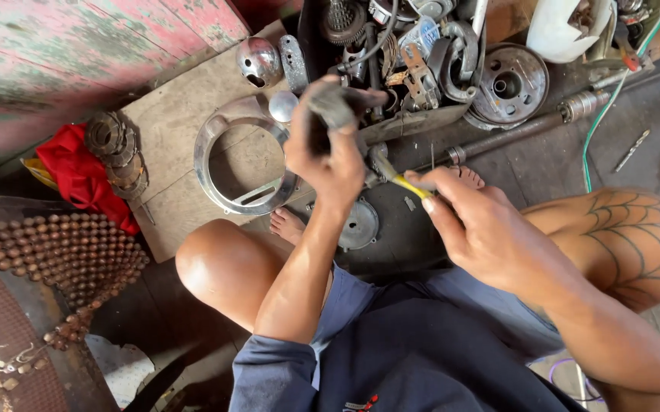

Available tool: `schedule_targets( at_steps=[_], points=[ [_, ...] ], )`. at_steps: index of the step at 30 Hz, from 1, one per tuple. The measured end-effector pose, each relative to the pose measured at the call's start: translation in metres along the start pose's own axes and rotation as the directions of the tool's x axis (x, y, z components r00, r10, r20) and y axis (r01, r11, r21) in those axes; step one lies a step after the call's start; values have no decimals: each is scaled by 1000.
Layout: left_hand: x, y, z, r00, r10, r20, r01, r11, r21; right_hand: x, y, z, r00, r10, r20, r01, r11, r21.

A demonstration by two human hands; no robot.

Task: Cleaning a curved metal brake shoe using a small scraping tool to remove grime and debris.

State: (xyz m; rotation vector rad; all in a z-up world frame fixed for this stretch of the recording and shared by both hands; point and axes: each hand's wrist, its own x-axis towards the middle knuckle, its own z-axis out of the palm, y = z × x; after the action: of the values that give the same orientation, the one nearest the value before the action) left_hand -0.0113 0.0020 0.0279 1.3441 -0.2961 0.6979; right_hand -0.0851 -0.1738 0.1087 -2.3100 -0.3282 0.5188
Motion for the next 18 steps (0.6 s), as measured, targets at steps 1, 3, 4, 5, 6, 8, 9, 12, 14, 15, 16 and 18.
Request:
schedule_targets(
  at_steps=[1,3,4,5,6,8,9,12,14,15,16,18],
  points=[
    [-3,-3,4,1000,-5,0,5,1000,-1,5,-5,2,1000,5,2,-5,1000,1],
    [-12,-8,14,1000,7,17,-7,1000,-22,12,-12,7,988,-65,-142,68,997,21],
    [-10,1,13,1000,2,20,-1,1000,-25,4,-6,4,988,-58,-143,62,998,23],
    [-4,10,10,999,-34,-7,34,999,16,1,-4,0,997,-56,-59,58,998,35],
    [4,19,7,997,-68,-36,70,996,56,-2,-1,-4,998,-55,26,54,998,46],
    [4,24,10,998,-14,-69,18,998,54,0,-9,-14,999,-35,18,34,998,58],
    [2,28,12,995,24,-93,-19,999,49,-2,-12,-17,1000,2,11,-2,997,77],
    [-8,17,13,984,-13,-179,25,998,65,0,-15,-1,989,-98,-110,108,990,94],
    [1,28,6,988,-74,-136,68,997,-46,-7,-12,-14,1000,-21,16,18,990,139],
    [4,33,2,987,-131,-90,115,980,-161,-11,-10,-20,988,56,145,-80,983,163],
    [4,32,6,988,-122,-96,106,982,-157,-4,-15,-16,988,46,146,-70,985,160],
    [-2,32,17,991,-77,-111,69,995,-78,2,-24,-8,995,71,-68,-67,996,65]
  ],
)
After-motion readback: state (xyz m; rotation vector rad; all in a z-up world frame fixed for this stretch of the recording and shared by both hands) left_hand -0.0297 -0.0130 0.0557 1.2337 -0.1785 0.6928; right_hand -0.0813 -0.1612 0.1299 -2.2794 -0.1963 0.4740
